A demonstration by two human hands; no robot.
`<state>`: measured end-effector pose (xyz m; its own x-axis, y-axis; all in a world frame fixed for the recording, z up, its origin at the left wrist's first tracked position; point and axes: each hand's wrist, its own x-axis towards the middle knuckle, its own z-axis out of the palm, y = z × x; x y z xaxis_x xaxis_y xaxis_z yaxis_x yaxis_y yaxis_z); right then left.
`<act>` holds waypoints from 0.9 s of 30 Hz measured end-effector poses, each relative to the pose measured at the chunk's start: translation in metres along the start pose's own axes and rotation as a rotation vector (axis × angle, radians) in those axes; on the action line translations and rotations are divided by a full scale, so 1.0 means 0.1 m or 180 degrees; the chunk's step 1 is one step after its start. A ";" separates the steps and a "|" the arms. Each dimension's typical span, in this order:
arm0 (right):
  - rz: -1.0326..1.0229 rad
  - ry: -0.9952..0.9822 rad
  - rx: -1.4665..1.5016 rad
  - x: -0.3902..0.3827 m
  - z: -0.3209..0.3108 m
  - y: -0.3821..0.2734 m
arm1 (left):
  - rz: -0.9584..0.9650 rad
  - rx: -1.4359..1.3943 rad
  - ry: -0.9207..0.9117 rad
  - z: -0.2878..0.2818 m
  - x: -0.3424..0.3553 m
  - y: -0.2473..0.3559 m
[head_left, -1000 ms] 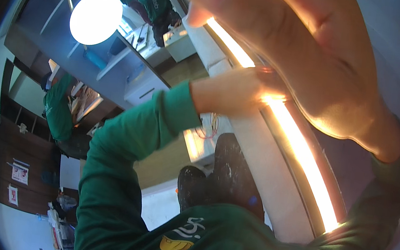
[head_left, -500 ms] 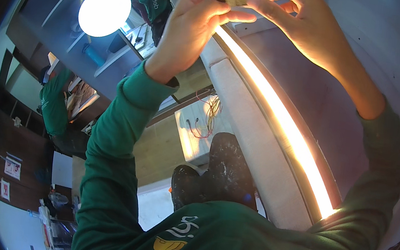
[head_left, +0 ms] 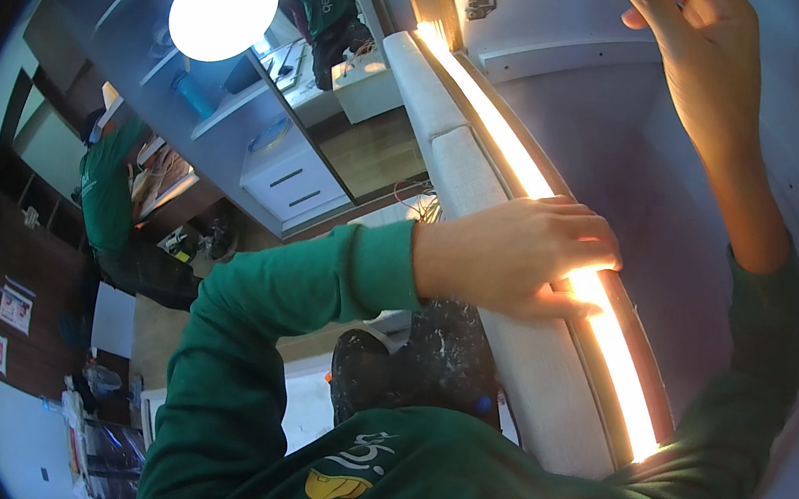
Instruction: The person installs an LED strip along a curved white panel, pressing it into place and smoothing it with a cloth. They use a small scraper-like tool to adjust the strip and continue wiping the surface to secure the installation.
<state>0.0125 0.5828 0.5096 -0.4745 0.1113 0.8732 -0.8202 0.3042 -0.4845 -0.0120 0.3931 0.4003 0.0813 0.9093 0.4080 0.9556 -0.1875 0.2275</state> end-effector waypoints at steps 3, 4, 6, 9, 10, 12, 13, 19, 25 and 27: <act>0.0406 -0.0106 -0.0218 -0.02 0.00 -0.03 | -0.0115 0.0205 -0.0047 -0.06 -0.04 -0.22; 0.0551 -0.0159 -0.0364 -0.03 -0.01 -0.03 | -0.0193 0.0282 -0.0072 -0.10 -0.04 -0.32; 0.0357 -0.0259 -0.0572 -0.04 -0.06 0.01 | -0.0295 0.0335 -0.0059 -0.17 -0.06 -0.49; 0.0249 -0.0234 -0.0748 -0.06 -0.16 0.10 | -0.0524 0.0510 -0.0110 -0.28 -0.14 -0.75; 0.0245 -0.0196 -0.0780 -0.07 -0.19 0.14 | -0.0606 0.0537 -0.0135 -0.33 -0.19 -0.86; 0.0272 -0.0221 -0.0851 -0.07 -0.25 0.19 | -0.0879 0.0717 -0.0256 -0.45 -0.29 -1.13; 0.0295 -0.0226 -0.0880 -0.08 -0.27 0.21 | -0.1011 0.0800 -0.0302 -0.50 -0.35 -1.27; 0.0210 -0.0164 -0.0851 -0.08 -0.32 0.23 | -0.1254 0.1189 -0.0078 -0.76 -0.72 -1.86; 0.0343 -0.0153 -0.1077 -0.11 -0.35 0.27 | -0.2041 0.1572 -0.0164 -0.98 -0.83 -2.15; 0.0385 -0.0217 -0.1073 -0.11 -0.37 0.29 | -0.1870 0.1704 -0.0079 -1.04 -0.83 -2.27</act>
<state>0.0061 0.6258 0.4884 -0.5911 0.1056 0.7996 -0.6108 0.5889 -0.5293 -0.2649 0.3213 0.4063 -0.4780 0.8133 0.3317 0.8499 0.5236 -0.0590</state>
